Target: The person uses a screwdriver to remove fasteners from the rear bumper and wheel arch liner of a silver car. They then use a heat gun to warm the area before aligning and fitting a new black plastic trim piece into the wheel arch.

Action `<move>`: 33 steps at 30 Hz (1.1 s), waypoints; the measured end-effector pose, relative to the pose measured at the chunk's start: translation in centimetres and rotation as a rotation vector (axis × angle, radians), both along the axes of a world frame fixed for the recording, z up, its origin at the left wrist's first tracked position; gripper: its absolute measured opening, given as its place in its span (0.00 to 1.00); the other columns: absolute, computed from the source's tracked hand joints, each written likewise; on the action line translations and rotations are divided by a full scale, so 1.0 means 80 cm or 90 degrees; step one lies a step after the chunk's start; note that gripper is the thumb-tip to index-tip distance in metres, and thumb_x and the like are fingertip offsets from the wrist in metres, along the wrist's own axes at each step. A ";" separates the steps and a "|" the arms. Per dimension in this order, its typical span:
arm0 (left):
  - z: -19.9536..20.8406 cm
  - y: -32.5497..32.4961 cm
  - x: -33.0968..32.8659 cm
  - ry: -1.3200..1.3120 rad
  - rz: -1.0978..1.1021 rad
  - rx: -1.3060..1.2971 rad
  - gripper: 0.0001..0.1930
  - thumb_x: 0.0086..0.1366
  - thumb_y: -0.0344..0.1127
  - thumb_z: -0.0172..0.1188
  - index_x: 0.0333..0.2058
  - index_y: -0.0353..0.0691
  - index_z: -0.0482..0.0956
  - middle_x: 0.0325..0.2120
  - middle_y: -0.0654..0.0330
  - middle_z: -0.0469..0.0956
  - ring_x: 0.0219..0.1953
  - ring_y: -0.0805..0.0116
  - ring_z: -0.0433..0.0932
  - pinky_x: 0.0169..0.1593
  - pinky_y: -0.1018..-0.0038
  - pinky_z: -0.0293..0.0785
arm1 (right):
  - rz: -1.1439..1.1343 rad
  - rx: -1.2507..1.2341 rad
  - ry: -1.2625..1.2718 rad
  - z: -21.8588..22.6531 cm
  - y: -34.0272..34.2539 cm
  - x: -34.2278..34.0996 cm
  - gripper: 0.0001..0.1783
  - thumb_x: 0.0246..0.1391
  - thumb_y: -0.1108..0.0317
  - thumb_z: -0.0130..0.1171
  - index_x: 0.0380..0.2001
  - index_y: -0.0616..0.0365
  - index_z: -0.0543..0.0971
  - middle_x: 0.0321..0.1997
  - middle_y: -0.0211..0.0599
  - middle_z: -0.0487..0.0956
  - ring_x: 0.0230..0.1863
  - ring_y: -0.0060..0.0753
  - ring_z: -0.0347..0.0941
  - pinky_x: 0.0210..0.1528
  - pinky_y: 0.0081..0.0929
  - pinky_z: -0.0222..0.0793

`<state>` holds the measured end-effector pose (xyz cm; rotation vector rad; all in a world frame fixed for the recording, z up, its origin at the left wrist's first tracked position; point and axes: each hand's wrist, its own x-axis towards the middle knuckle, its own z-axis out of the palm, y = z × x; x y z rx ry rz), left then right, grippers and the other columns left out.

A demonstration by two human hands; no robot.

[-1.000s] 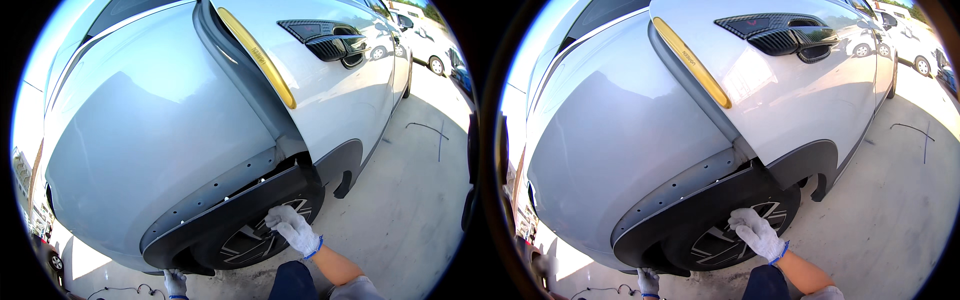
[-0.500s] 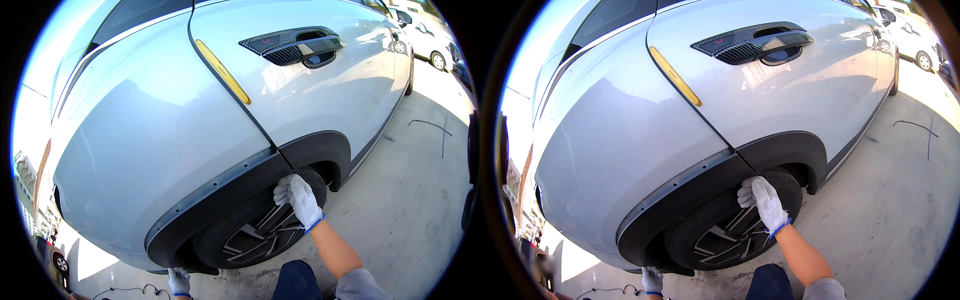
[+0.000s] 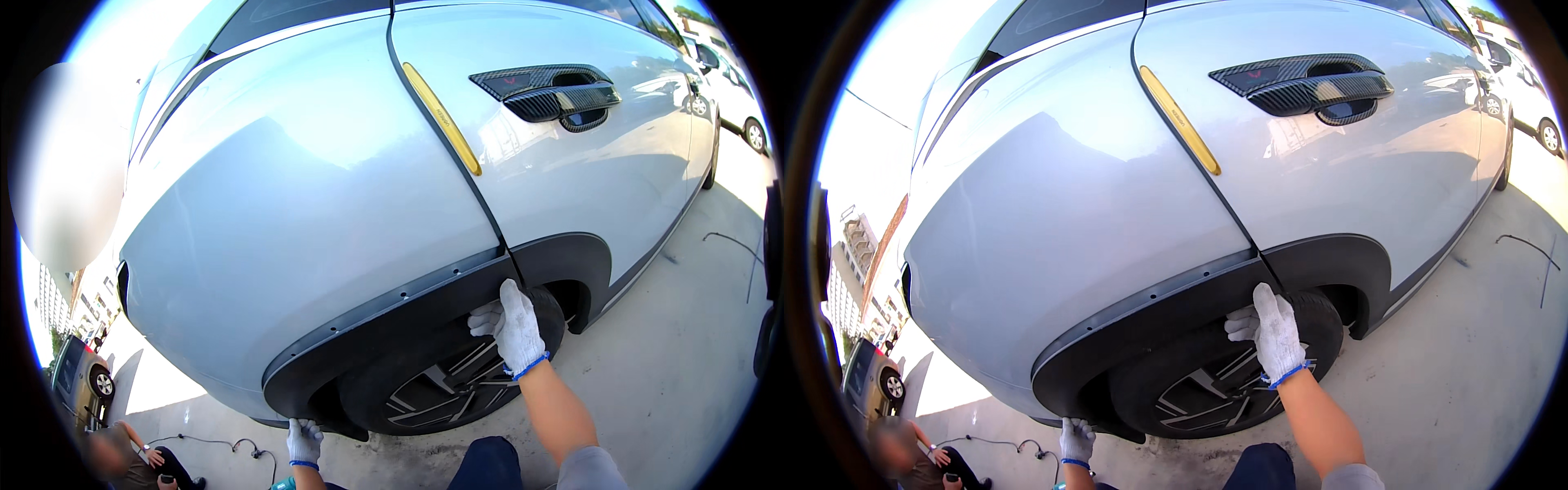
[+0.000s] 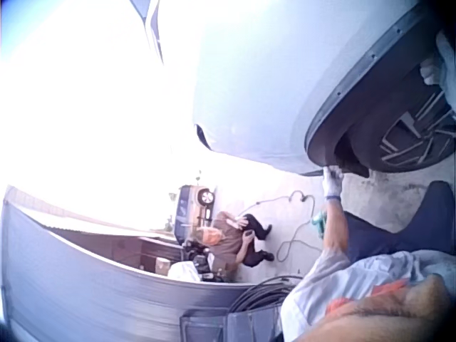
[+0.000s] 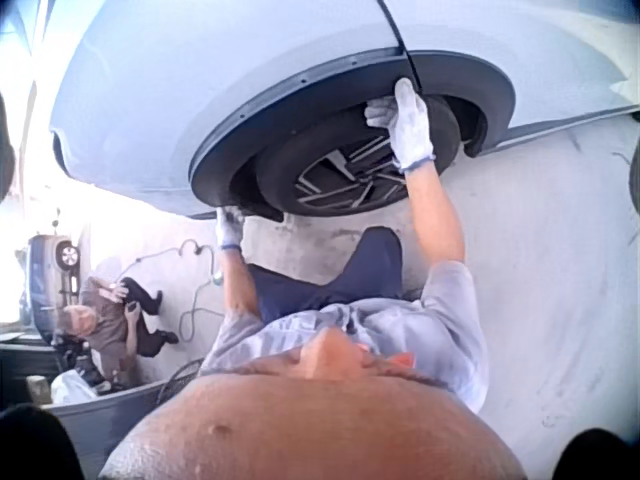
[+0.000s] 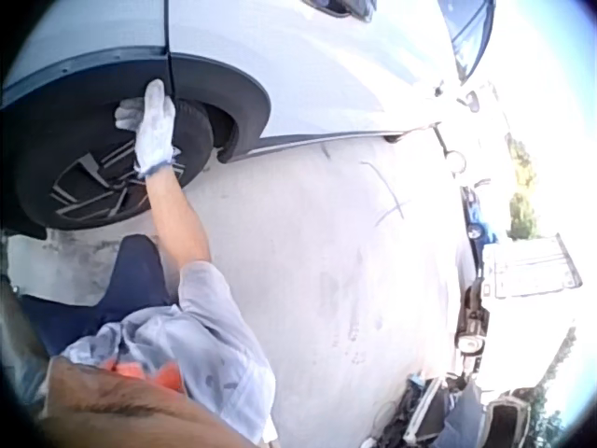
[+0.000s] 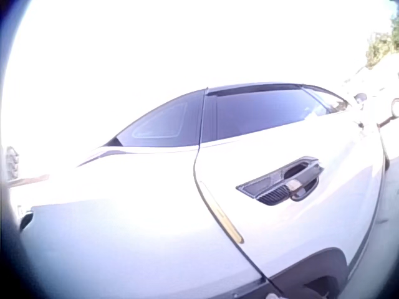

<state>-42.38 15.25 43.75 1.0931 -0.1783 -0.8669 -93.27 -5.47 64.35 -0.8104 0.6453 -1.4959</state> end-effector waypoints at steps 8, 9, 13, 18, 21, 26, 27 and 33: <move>0.002 0.004 0.000 -0.007 -0.006 -0.028 0.21 0.78 0.55 0.53 0.35 0.43 0.73 0.31 0.57 0.76 0.29 0.66 0.74 0.31 0.71 0.71 | 0.058 0.020 -0.056 0.029 0.000 0.046 0.40 0.68 0.33 0.51 0.42 0.68 0.82 0.34 0.47 0.85 0.28 0.39 0.84 0.29 0.31 0.82; 0.007 0.005 -0.004 -0.001 -0.005 -0.025 0.21 0.78 0.55 0.54 0.35 0.42 0.73 0.31 0.56 0.76 0.29 0.65 0.74 0.32 0.70 0.72 | 0.076 0.038 -0.083 0.028 0.004 0.048 0.39 0.68 0.34 0.52 0.42 0.68 0.82 0.34 0.46 0.85 0.28 0.38 0.84 0.29 0.31 0.82; 0.025 0.001 -0.017 -0.114 -0.008 0.069 0.19 0.75 0.51 0.57 0.39 0.38 0.72 0.32 0.54 0.76 0.29 0.65 0.79 0.32 0.68 0.77 | 0.179 -0.054 0.095 0.023 0.022 0.065 0.24 0.69 0.51 0.59 0.41 0.69 0.82 0.30 0.44 0.85 0.29 0.36 0.84 0.32 0.31 0.83; 0.027 0.010 -0.017 -0.129 0.052 0.056 0.12 0.74 0.43 0.60 0.37 0.42 0.72 0.26 0.60 0.77 0.22 0.72 0.76 0.26 0.74 0.74 | 0.208 -0.097 0.067 0.013 0.052 0.157 0.27 0.70 0.49 0.57 0.56 0.62 0.72 0.40 0.46 0.83 0.33 0.39 0.83 0.34 0.35 0.82; 0.042 -0.003 -0.035 -0.166 0.109 0.071 0.11 0.73 0.40 0.61 0.35 0.44 0.70 0.25 0.63 0.75 0.22 0.74 0.73 0.26 0.75 0.72 | 0.142 -0.114 0.032 0.005 0.070 0.209 0.30 0.70 0.42 0.56 0.54 0.60 0.73 0.38 0.44 0.82 0.30 0.38 0.80 0.33 0.36 0.79; 0.040 -0.002 -0.043 -0.144 0.089 0.040 0.11 0.73 0.39 0.62 0.36 0.43 0.70 0.27 0.63 0.77 0.24 0.73 0.75 0.32 0.74 0.75 | 0.089 -0.033 -0.041 0.000 0.087 0.235 0.34 0.67 0.31 0.53 0.55 0.51 0.73 0.39 0.29 0.74 0.31 0.25 0.64 0.38 0.26 0.64; 0.036 -0.003 -0.036 -0.173 0.078 0.048 0.10 0.73 0.38 0.60 0.36 0.43 0.70 0.28 0.62 0.77 0.25 0.73 0.76 0.32 0.74 0.75 | 0.080 -0.042 -0.055 -0.002 0.086 0.242 0.34 0.67 0.31 0.53 0.57 0.50 0.73 0.39 0.29 0.74 0.30 0.25 0.63 0.39 0.26 0.63; -0.010 0.000 -0.034 -0.227 0.098 -0.024 0.05 0.71 0.28 0.60 0.40 0.39 0.72 0.31 0.62 0.78 0.34 0.74 0.79 0.42 0.77 0.76 | 0.115 -0.091 0.284 -0.028 0.139 0.341 0.27 0.67 0.53 0.55 0.60 0.61 0.65 0.42 0.44 0.79 0.32 0.35 0.76 0.39 0.34 0.74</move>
